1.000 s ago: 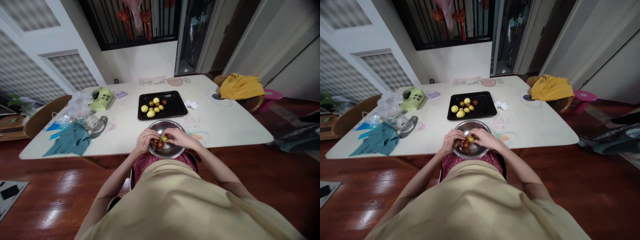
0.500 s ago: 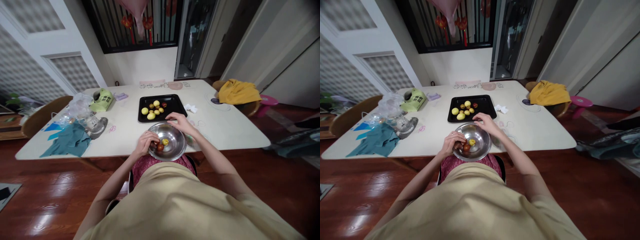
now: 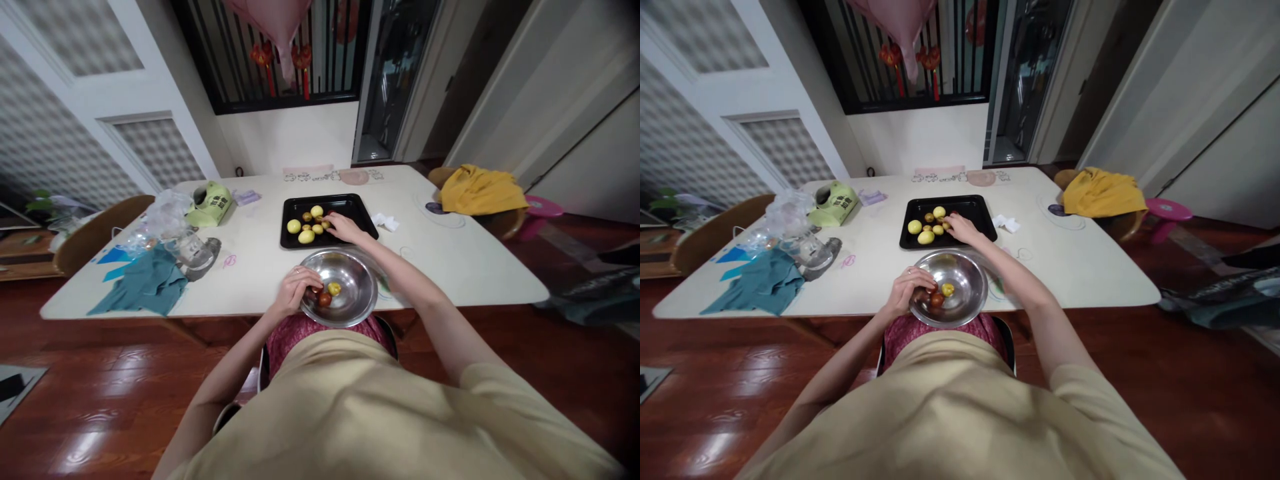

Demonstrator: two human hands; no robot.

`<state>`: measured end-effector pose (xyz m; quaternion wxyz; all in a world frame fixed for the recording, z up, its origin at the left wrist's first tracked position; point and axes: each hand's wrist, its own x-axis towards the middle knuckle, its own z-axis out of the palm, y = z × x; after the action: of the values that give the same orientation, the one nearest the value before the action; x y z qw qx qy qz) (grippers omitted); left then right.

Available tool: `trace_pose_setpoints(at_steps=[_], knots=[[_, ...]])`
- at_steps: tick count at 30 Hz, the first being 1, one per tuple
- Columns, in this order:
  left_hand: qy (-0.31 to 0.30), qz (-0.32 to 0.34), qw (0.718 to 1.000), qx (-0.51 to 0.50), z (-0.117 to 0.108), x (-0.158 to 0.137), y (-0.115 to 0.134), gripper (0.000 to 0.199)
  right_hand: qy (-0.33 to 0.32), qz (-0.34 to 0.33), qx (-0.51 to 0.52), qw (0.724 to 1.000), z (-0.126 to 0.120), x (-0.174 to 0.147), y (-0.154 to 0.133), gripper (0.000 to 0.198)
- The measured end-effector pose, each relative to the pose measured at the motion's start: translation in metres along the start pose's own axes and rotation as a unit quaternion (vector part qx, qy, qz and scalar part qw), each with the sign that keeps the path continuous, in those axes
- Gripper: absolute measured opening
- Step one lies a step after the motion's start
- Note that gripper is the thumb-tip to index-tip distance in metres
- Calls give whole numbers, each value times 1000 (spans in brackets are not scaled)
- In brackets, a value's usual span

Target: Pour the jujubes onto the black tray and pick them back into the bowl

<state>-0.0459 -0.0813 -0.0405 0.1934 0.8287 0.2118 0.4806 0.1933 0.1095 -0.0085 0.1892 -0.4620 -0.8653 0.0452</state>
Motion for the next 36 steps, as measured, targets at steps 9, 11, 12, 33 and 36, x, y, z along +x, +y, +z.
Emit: trace_pose_setpoints(at_steps=[9, 11, 12, 33, 36], knots=[[3, -2, 1000, -3, 0, 0, 2, 61, 26, -6, 36, 999, -5, -19, 1, 38], [2, -6, 1000, 2, 0, 0, 1, 63, 56, -20, 67, 996, -11, -30, -4, 37], [2, -6, 1000, 3, 0, 0, 1, 64, 75, -30, 87, 993, -16, -37, -8, 35], [-7, 6, 1000, 2, 0, 1, 0, 64, -28, -151, 222, 963, -27, -123, -80, 20], [-10, -7, 1000, 9, 0, 0, -1, 66, -25, -146, 223, 964, -27, -124, -80, 18]])
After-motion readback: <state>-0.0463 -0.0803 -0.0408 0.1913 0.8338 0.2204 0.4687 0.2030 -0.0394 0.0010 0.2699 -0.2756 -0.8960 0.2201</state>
